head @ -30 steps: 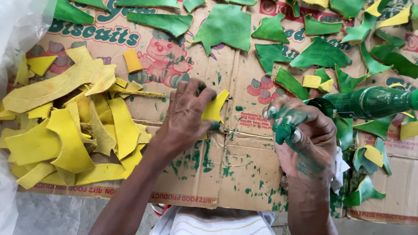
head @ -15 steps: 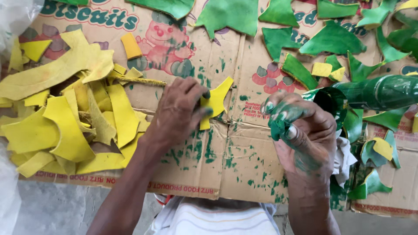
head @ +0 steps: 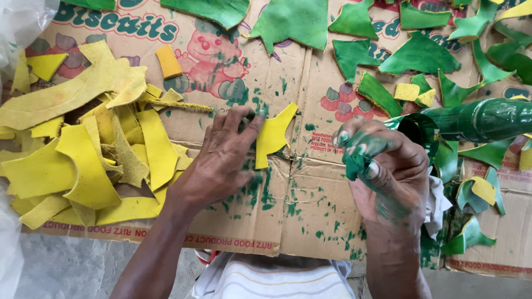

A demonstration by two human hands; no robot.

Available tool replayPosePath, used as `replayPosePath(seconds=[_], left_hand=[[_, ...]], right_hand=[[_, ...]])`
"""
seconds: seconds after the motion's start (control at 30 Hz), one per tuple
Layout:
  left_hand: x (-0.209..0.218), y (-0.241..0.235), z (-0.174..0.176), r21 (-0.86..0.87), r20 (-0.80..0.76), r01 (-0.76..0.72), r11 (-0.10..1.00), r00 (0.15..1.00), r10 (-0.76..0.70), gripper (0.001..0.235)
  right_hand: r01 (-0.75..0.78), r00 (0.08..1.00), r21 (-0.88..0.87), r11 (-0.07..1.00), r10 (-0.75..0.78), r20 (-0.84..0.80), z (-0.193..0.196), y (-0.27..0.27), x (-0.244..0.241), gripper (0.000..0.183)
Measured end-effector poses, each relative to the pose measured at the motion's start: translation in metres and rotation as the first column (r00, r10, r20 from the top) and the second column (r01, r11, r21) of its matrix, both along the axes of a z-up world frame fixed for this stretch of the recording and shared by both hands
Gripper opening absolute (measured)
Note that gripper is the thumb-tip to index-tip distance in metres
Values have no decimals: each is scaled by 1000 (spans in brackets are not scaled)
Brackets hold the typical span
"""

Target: The person paints yellow foam pieces green using a cloth dipped in green paint. They repeatedly pick up foam pieces, apply paint by hand, and place the painted pieces on a cardboard surface.

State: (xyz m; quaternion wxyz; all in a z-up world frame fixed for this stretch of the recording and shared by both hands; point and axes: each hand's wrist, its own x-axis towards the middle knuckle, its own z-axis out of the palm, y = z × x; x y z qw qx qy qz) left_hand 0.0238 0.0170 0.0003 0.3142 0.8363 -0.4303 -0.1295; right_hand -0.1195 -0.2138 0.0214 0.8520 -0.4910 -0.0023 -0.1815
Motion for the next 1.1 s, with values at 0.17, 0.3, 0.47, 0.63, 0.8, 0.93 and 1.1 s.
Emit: replayPosePath(seconds=[0.17, 0.3, 0.47, 0.63, 0.8, 0.93, 1.1], left_hand=[[2, -7, -4, -19, -63, -146, 989, 987, 145, 61], [-4, -4, 1, -65, -55, -129, 989, 991, 126, 57], [-1, -4, 3, -86, -39, -134, 987, 991, 131, 50], [0, -6, -4, -95, 3, -134, 986, 991, 135, 43], [-7, -9, -4, -8, -28, -155, 988, 988, 154, 61], [-11, -2, 2, -14, 38, -72, 997, 997, 73, 86], [-8, -14, 6, -9, -163, -198, 980, 967, 194, 58]], right_hand=[[7, 1000, 32, 999, -7, -13, -1, -2, -3, 18], [4, 1000, 30, 1000, -4, -9, -3, -2, -4, 17], [-7, 1000, 27, 1000, 7, -13, -5, -1, -1, 16], [-35, 999, 21, 999, 35, 4, -6, 6, 5, 15], [-27, 1000, 35, 999, 27, 5, -8, 3, 3, 16], [1, 1000, 69, 998, 0, -4, -10, -1, -2, 16], [75, 997, 7, 997, -75, 14, -9, -8, -14, 16]])
